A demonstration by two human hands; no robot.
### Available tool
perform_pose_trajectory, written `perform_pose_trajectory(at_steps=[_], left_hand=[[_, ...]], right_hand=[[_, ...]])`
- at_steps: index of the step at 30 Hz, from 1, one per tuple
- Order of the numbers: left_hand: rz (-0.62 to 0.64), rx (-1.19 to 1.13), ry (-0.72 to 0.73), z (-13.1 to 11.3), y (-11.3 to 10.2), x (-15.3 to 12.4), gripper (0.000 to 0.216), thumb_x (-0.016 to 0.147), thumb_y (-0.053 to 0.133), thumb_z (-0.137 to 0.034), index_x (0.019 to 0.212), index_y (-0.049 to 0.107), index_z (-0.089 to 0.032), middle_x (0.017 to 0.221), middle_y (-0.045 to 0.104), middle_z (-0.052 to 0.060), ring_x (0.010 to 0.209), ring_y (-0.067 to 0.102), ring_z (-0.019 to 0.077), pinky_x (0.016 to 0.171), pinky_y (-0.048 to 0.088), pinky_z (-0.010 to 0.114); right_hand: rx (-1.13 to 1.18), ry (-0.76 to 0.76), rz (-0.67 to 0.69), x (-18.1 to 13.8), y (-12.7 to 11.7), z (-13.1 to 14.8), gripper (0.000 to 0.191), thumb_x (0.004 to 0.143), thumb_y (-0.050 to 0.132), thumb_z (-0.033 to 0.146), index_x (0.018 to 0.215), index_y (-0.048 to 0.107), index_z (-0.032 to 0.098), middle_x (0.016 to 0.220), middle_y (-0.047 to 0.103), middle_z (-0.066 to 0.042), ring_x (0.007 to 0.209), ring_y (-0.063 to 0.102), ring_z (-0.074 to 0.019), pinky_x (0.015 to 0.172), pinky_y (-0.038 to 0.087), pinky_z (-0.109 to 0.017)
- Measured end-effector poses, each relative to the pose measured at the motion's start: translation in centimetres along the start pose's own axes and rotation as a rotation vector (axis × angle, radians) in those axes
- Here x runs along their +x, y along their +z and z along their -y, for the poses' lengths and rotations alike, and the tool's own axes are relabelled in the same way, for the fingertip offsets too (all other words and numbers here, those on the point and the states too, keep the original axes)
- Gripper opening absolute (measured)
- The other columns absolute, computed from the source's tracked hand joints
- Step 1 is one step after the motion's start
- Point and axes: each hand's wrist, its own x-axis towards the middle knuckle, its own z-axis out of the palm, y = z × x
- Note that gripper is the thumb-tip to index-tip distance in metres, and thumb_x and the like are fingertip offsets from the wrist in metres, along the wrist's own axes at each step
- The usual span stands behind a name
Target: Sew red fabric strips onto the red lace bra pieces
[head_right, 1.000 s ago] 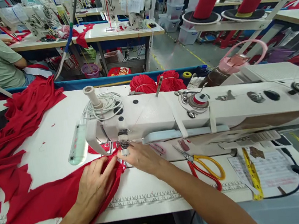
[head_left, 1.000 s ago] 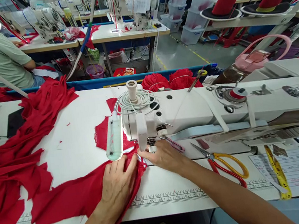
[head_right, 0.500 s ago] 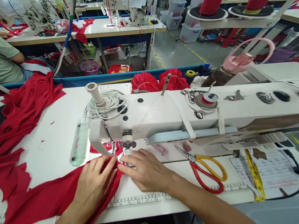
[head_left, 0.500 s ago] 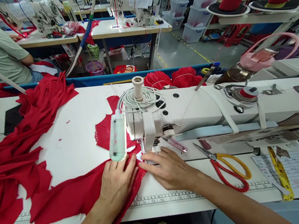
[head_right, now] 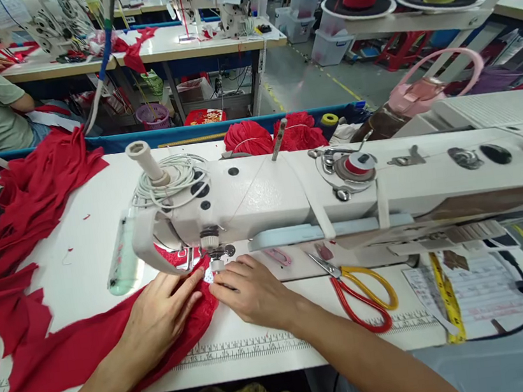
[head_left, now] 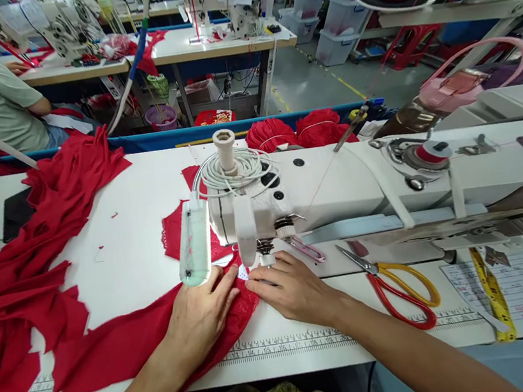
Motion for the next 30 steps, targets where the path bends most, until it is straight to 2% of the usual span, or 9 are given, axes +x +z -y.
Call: perform_pose_trajectory(at_steps=[4,11,20,22,25,27,30], left_hand=[[-0.01,0.072,0.01,-0.4,0.2,-0.1,0.036,0.104,0.039,-0.028,0.13,0.06,-0.014,0.095,0.063,0.009,0.079,0.058,0.0228,0.068,0.046,0.035],[-0.055,0.133,0.021,-0.6,0.5,-0.2,0.036,0.103,0.04,-0.027,0.129,0.061,-0.014,0.092,0.062,0.01,0.076,0.056,0.0216,0.069,0.046,0.035],[-0.047,0.209,0.03,-0.8,0.4,0.1,0.034,0.103,0.042,-0.026,0.128,0.062,-0.015,0.09,0.061,0.008,0.068,0.052,0.0197,0.059,0.041,0.033],[-0.046,0.231,0.034,-0.9,0.4,0.1,0.033,0.102,0.044,-0.024,0.128,0.062,-0.015,0.09,0.061,0.007,0.068,0.052,0.0198,0.058,0.039,0.033],[-0.045,0.263,0.038,-1.0,0.6,0.1,0.033,0.101,0.045,-0.021,0.129,0.061,-0.015,0.091,0.061,0.007,0.07,0.053,0.0202,0.06,0.04,0.034],[-0.045,0.282,0.035,-1.0,0.7,0.2,0.033,0.101,0.044,-0.021,0.129,0.061,-0.015,0.092,0.062,0.008,0.072,0.054,0.0204,0.061,0.041,0.034],[-0.036,0.278,0.023,-1.1,0.8,0.1,0.034,0.103,0.042,-0.023,0.129,0.061,-0.016,0.093,0.063,0.007,0.073,0.054,0.0199,0.061,0.042,0.033]], right_hand=[[-0.001,-0.001,-0.013,-0.1,0.1,0.1,0.026,0.093,0.049,0.005,0.108,0.066,0.016,0.101,0.072,-0.004,0.082,0.054,-0.0156,0.084,0.034,-0.034],[-0.011,-0.008,-0.012,0.0,-0.1,0.2,0.026,0.093,0.047,0.005,0.106,0.067,0.016,0.097,0.072,-0.004,0.08,0.052,-0.016,0.085,0.034,-0.034],[0.0,0.001,0.009,0.0,-0.4,0.3,0.025,0.092,0.049,0.007,0.107,0.066,0.017,0.097,0.07,-0.005,0.082,0.054,-0.0166,0.092,0.033,-0.036],[0.039,0.024,-0.008,-0.1,-0.4,0.1,0.027,0.09,0.049,0.009,0.111,0.065,0.015,0.097,0.069,-0.006,0.082,0.053,-0.0177,0.092,0.034,-0.038],[0.035,0.138,-0.042,0.0,-0.1,-0.3,0.034,0.086,0.045,0.005,0.111,0.066,0.013,0.086,0.065,-0.007,0.08,0.049,-0.0201,0.085,0.037,-0.037],[-0.012,0.208,0.0,0.1,0.3,-0.4,0.035,0.084,0.044,0.003,0.106,0.069,0.014,0.086,0.061,-0.008,0.082,0.048,-0.0218,0.081,0.036,-0.037],[-0.083,0.223,0.115,0.3,0.7,-0.3,0.035,0.079,0.049,0.002,0.102,0.07,0.017,0.097,0.062,-0.011,0.089,0.046,-0.024,0.084,0.035,-0.04]])
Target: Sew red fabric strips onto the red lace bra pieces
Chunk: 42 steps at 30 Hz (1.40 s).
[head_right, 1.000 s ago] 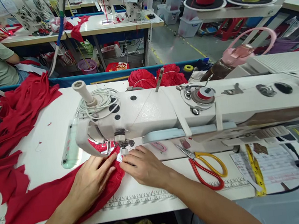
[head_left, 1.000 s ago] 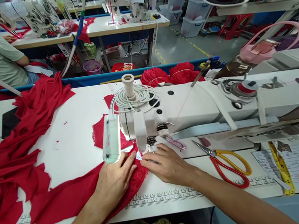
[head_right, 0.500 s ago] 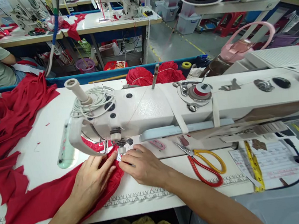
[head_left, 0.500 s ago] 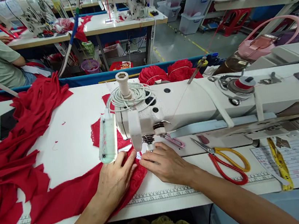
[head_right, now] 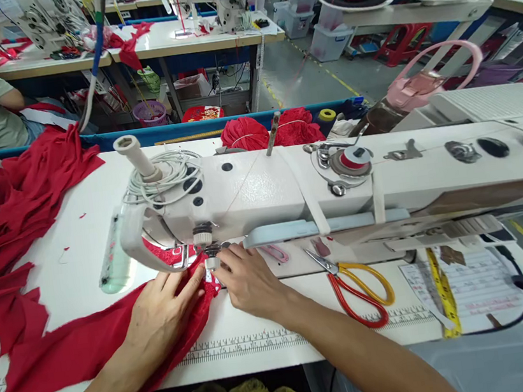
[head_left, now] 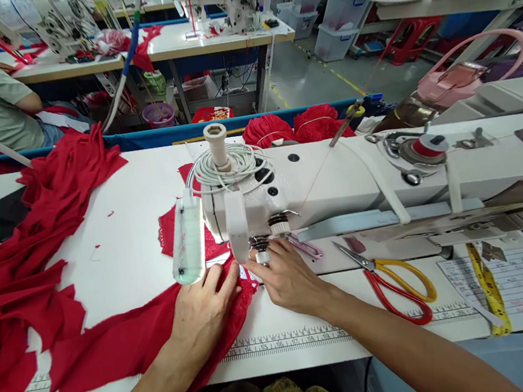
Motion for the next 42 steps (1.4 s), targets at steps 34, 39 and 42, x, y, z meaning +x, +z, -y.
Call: perform_pose_trajectory(at_steps=[34,39,42], left_hand=[[-0.093,-0.124,0.002,-0.2,0.0,-0.4,0.031,0.102,0.044,-0.02,0.121,0.064,-0.009,0.117,0.07,0.013,0.101,0.064,0.0243,0.086,0.04,0.038],[-0.088,-0.194,-0.014,0.2,0.1,-0.1,0.032,0.101,0.046,-0.021,0.128,0.061,-0.013,0.111,0.072,0.011,0.098,0.067,0.0219,0.09,0.04,0.038],[-0.122,-0.155,0.001,0.1,-0.1,0.1,0.029,0.1,0.049,-0.019,0.125,0.063,-0.013,0.107,0.073,0.009,0.094,0.067,0.0208,0.092,0.039,0.04]], right_hand=[[-0.067,0.029,0.021,-0.2,0.0,1.4,0.029,0.077,0.052,-0.002,0.092,0.067,0.018,0.102,0.068,-0.009,0.092,0.05,-0.025,0.097,0.031,-0.045],[-0.049,0.044,0.033,-0.3,0.1,1.3,0.032,0.073,0.051,-0.003,0.09,0.067,0.018,0.098,0.067,-0.01,0.091,0.049,-0.0256,0.096,0.031,-0.046],[-0.044,0.046,0.015,-0.4,-0.1,0.8,0.034,0.075,0.05,-0.001,0.097,0.068,0.017,0.093,0.065,-0.01,0.088,0.05,-0.0251,0.094,0.033,-0.045]])
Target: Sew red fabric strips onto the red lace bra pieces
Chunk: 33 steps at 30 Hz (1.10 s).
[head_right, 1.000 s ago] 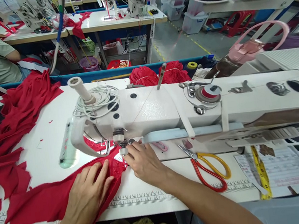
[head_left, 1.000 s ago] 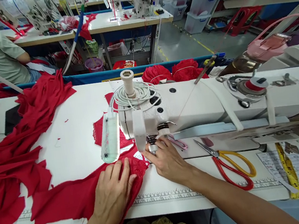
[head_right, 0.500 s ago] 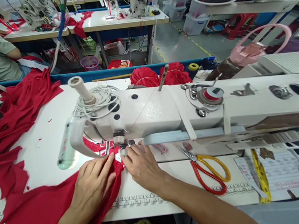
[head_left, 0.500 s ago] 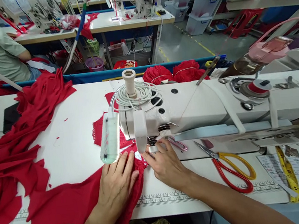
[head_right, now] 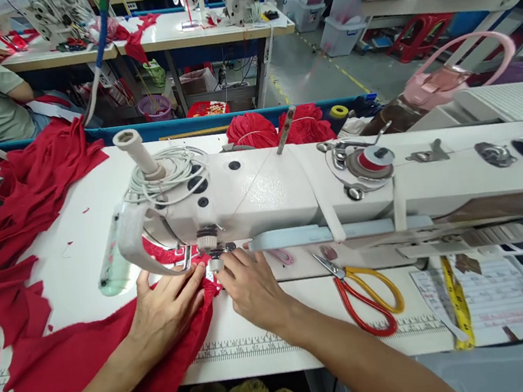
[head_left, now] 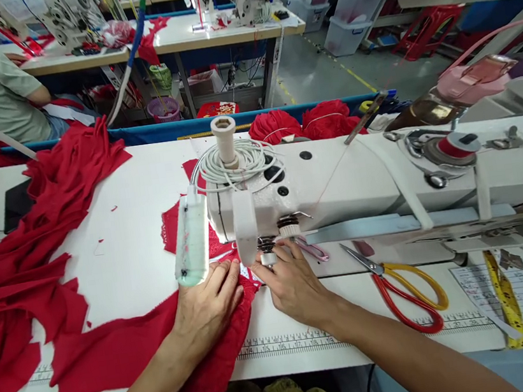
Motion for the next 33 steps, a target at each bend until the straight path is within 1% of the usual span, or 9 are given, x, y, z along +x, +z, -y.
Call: perform_pose_trajectory(at_steps=[2,6,8,11,17,20,23,28,33], left_hand=[[-0.016,0.026,0.019,-0.1,-0.1,0.1,0.028,0.1,0.049,-0.019,0.123,0.063,-0.012,0.106,0.073,0.009,0.091,0.067,0.0204,0.092,0.04,0.04],[-0.01,0.032,0.021,0.0,-0.1,0.2,0.029,0.099,0.049,-0.017,0.124,0.062,-0.011,0.106,0.073,0.01,0.089,0.067,0.021,0.089,0.042,0.041],[0.022,-0.001,0.009,0.1,-0.2,0.2,0.032,0.099,0.048,-0.017,0.127,0.061,-0.013,0.105,0.073,0.01,0.088,0.066,0.0219,0.089,0.043,0.043],[0.082,-0.072,-0.02,0.5,-0.4,0.3,0.035,0.099,0.044,-0.018,0.13,0.061,-0.015,0.104,0.071,0.01,0.089,0.065,0.0229,0.09,0.044,0.045],[0.112,-0.174,-0.053,1.2,-0.6,0.3,0.034,0.101,0.04,-0.018,0.126,0.063,-0.015,0.099,0.069,0.008,0.087,0.062,0.0204,0.08,0.044,0.037],[0.119,-0.225,-0.056,1.4,-0.5,0.2,0.034,0.102,0.038,-0.018,0.127,0.06,-0.015,0.105,0.068,0.008,0.093,0.062,0.0194,0.084,0.045,0.036],[0.137,-0.261,-0.07,1.5,-0.4,0.1,0.035,0.101,0.037,-0.018,0.129,0.058,-0.017,0.112,0.068,0.008,0.097,0.061,0.0198,0.089,0.046,0.038],[0.151,-0.262,-0.078,1.4,-0.6,0.2,0.032,0.103,0.036,-0.018,0.123,0.06,-0.016,0.11,0.067,0.007,0.1,0.059,0.0194,0.084,0.047,0.034],[0.162,-0.19,-0.065,1.0,-0.6,0.4,0.032,0.103,0.036,-0.019,0.121,0.062,-0.015,0.11,0.067,0.008,0.098,0.059,0.0201,0.077,0.045,0.032]], right_hand=[[0.005,-0.035,-0.027,-0.1,-0.4,-0.4,0.032,0.08,0.05,0.002,0.103,0.068,0.015,0.092,0.064,-0.01,0.087,0.05,-0.0247,0.092,0.036,-0.044],[0.059,-0.244,-0.075,-0.3,-1.3,-0.9,0.031,0.091,0.05,0.006,0.116,0.066,0.016,0.097,0.067,-0.008,0.085,0.052,-0.0204,0.088,0.039,-0.037],[0.072,-0.29,-0.109,-0.3,-1.4,-0.8,0.026,0.095,0.051,0.009,0.114,0.066,0.017,0.101,0.069,-0.007,0.084,0.054,-0.0183,0.083,0.039,-0.034],[0.072,-0.285,-0.143,-0.1,-1.0,-0.6,0.019,0.097,0.052,0.009,0.105,0.068,0.016,0.102,0.07,-0.007,0.085,0.056,-0.0165,0.078,0.038,-0.031],[0.078,-0.242,-0.131,0.0,-0.5,-0.7,0.026,0.099,0.046,0.006,0.105,0.068,0.017,0.101,0.072,-0.006,0.087,0.056,-0.0167,0.083,0.038,-0.032],[0.08,-0.244,-0.132,-0.1,-0.4,-0.7,0.025,0.099,0.046,0.008,0.106,0.068,0.017,0.104,0.072,-0.005,0.088,0.055,-0.0169,0.086,0.037,-0.033],[0.076,-0.246,-0.153,-0.2,-0.3,-0.6,0.022,0.099,0.048,0.009,0.105,0.068,0.016,0.104,0.071,-0.005,0.086,0.054,-0.0167,0.088,0.035,-0.034],[0.071,-0.242,-0.153,-0.2,-0.3,-0.5,0.024,0.1,0.045,0.009,0.102,0.068,0.016,0.1,0.071,-0.004,0.084,0.051,-0.0171,0.088,0.034,-0.034],[0.061,-0.246,-0.152,-0.2,-0.4,-0.5,0.024,0.101,0.044,0.01,0.102,0.067,0.016,0.098,0.07,-0.004,0.083,0.05,-0.0174,0.088,0.034,-0.035]])
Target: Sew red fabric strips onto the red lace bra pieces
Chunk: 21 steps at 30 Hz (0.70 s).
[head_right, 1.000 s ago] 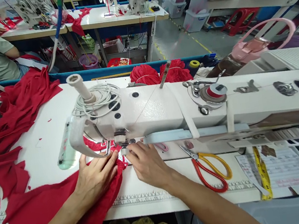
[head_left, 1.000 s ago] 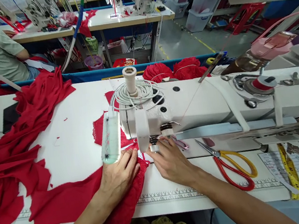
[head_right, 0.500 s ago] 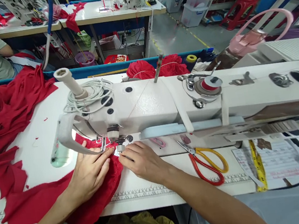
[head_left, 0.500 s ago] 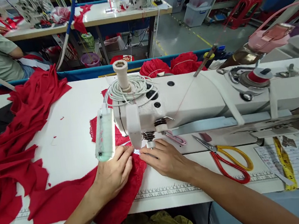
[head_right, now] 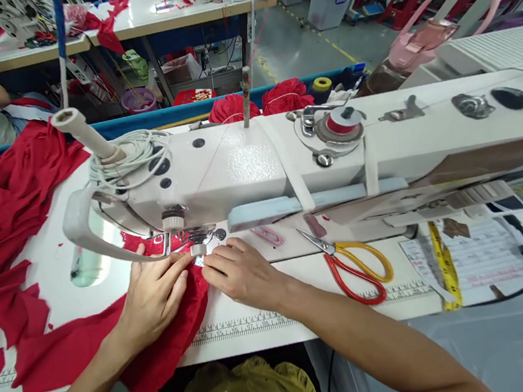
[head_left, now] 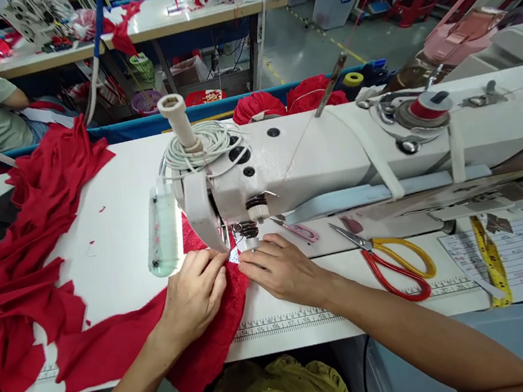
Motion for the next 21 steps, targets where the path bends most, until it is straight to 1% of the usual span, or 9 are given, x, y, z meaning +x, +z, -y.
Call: perform_pose_trajectory(at_steps=[3,7,10,15,18,21], left_hand=[[-0.008,0.056,0.011,-0.13,0.18,0.02,0.032,0.102,0.037,-0.019,0.121,0.063,-0.015,0.109,0.068,0.008,0.095,0.06,0.0205,0.073,0.044,0.032],[-0.05,0.137,0.058,-0.19,0.43,0.04,0.03,0.101,0.041,-0.018,0.122,0.062,-0.015,0.108,0.069,0.009,0.09,0.062,0.0209,0.074,0.044,0.034],[-0.082,0.197,0.105,-0.29,0.57,0.08,0.028,0.099,0.045,-0.017,0.121,0.062,-0.013,0.105,0.071,0.009,0.088,0.062,0.021,0.072,0.044,0.034],[-0.106,0.293,0.156,-0.46,0.76,0.09,0.027,0.095,0.05,-0.015,0.119,0.063,-0.011,0.104,0.072,0.009,0.085,0.063,0.0213,0.07,0.044,0.034],[-0.129,0.295,0.17,-0.44,0.86,0.04,0.027,0.095,0.05,-0.014,0.119,0.063,-0.011,0.103,0.072,0.01,0.086,0.063,0.0219,0.075,0.045,0.037],[-0.139,0.295,0.171,-0.39,0.96,0.01,0.028,0.095,0.049,-0.014,0.118,0.064,-0.011,0.104,0.072,0.01,0.086,0.062,0.0223,0.08,0.046,0.04]], right_hand=[[0.003,0.006,0.011,-0.02,0.04,-0.02,0.027,0.102,0.041,0.01,0.102,0.067,0.016,0.097,0.07,-0.005,0.083,0.05,-0.017,0.088,0.034,-0.035],[0.002,0.01,-0.004,-0.02,0.16,0.02,0.028,0.102,0.04,0.009,0.101,0.067,0.016,0.097,0.071,-0.005,0.082,0.05,-0.0167,0.088,0.033,-0.035],[0.001,0.02,0.008,0.0,0.15,0.07,0.028,0.101,0.04,0.009,0.102,0.067,0.017,0.097,0.071,-0.005,0.082,0.051,-0.0164,0.089,0.033,-0.035],[0.046,0.023,0.042,-0.08,-0.13,-0.23,0.024,0.095,0.046,0.008,0.106,0.065,0.016,0.1,0.069,-0.006,0.087,0.051,-0.0183,0.091,0.033,-0.037],[0.058,0.116,0.033,-0.07,-0.15,-0.59,0.029,0.09,0.045,0.005,0.108,0.066,0.014,0.095,0.066,-0.008,0.089,0.05,-0.0207,0.088,0.034,-0.037],[0.009,0.193,0.051,0.07,0.18,-0.75,0.03,0.086,0.045,0.003,0.103,0.067,0.014,0.093,0.062,-0.009,0.087,0.048,-0.022,0.083,0.034,-0.037]])
